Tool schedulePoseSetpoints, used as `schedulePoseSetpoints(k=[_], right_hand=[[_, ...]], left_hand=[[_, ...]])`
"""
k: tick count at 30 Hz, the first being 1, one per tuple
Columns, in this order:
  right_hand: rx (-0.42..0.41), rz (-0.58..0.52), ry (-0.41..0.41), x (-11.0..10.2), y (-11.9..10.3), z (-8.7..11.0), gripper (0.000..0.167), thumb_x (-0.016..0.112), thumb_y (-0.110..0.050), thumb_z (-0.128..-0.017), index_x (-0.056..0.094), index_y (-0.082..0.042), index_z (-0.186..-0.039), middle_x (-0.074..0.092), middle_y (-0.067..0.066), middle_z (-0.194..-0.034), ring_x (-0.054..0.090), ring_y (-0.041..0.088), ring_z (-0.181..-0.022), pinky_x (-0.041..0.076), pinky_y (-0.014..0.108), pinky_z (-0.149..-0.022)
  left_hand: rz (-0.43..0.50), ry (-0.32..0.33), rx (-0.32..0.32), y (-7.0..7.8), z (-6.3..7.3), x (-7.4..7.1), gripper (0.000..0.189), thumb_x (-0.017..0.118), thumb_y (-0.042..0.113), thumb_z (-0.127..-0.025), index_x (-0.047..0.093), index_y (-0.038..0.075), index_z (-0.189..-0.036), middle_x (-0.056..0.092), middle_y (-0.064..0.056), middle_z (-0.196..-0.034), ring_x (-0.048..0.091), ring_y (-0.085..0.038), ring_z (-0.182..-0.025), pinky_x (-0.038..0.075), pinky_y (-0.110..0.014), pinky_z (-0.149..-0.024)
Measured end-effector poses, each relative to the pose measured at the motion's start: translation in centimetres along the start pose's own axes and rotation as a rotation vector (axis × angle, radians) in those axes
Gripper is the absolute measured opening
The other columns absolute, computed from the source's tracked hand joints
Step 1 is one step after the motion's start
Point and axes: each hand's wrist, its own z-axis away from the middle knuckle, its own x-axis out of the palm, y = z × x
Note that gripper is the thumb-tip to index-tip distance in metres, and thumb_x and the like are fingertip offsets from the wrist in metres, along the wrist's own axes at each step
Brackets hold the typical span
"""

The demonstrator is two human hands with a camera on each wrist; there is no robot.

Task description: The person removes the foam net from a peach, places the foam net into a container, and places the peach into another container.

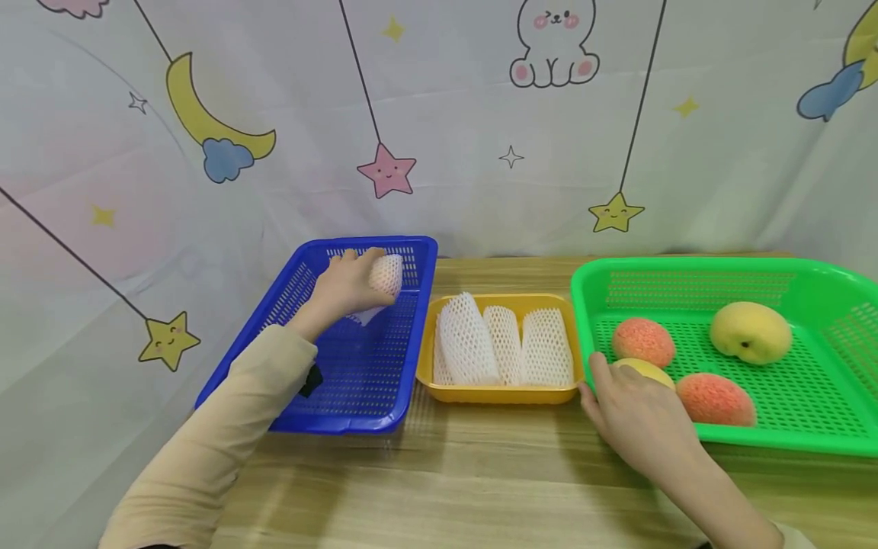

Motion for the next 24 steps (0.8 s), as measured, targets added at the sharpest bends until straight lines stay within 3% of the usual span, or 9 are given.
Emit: schedulePoseSetpoints(k=[7,15,24], right_hand=[[0.004,0.002,0.007,0.0,0.0,0.0,0.044,0.017,-0.037,-0.099,0.042,-0.006,-0.080,0.022,-0.006,-0.053,0.018,0.007,-0.046,0.012,0.018,-0.040],[0.009,-0.002,-0.011,0.1,0.0,0.0,0.045,0.016,-0.037,-0.099,0.042,-0.006,-0.080,0.022,-0.006,-0.053,0.018,0.007,-0.046,0.013,0.018,-0.040],[0.016,-0.001,-0.016,0.1,0.0,0.1,0.044,0.017,-0.037,-0.098,0.042,-0.006,-0.080,0.022,-0.006,-0.053,0.019,0.007,-0.046,0.013,0.019,-0.040]], left_hand=[[-0.011,0.058,0.037,2.6,1.2,-0.8,0.085,0.075,0.040,-0.069,0.038,0.024,-0.144,0.046,-0.023,-0.129,0.047,-0.047,-0.114,0.046,-0.064,-0.086],[0.054,0.139,0.039,3.5,2.1,-1.3,0.085,0.077,0.033,-0.070,0.037,0.020,-0.145,0.044,-0.025,-0.127,0.053,-0.043,-0.103,0.050,-0.060,-0.080],[0.089,0.206,0.076,5.3,4.4,-2.9,0.084,0.076,0.037,-0.070,0.037,0.031,-0.144,0.045,-0.019,-0.127,0.051,-0.035,-0.103,0.051,-0.056,-0.076]])
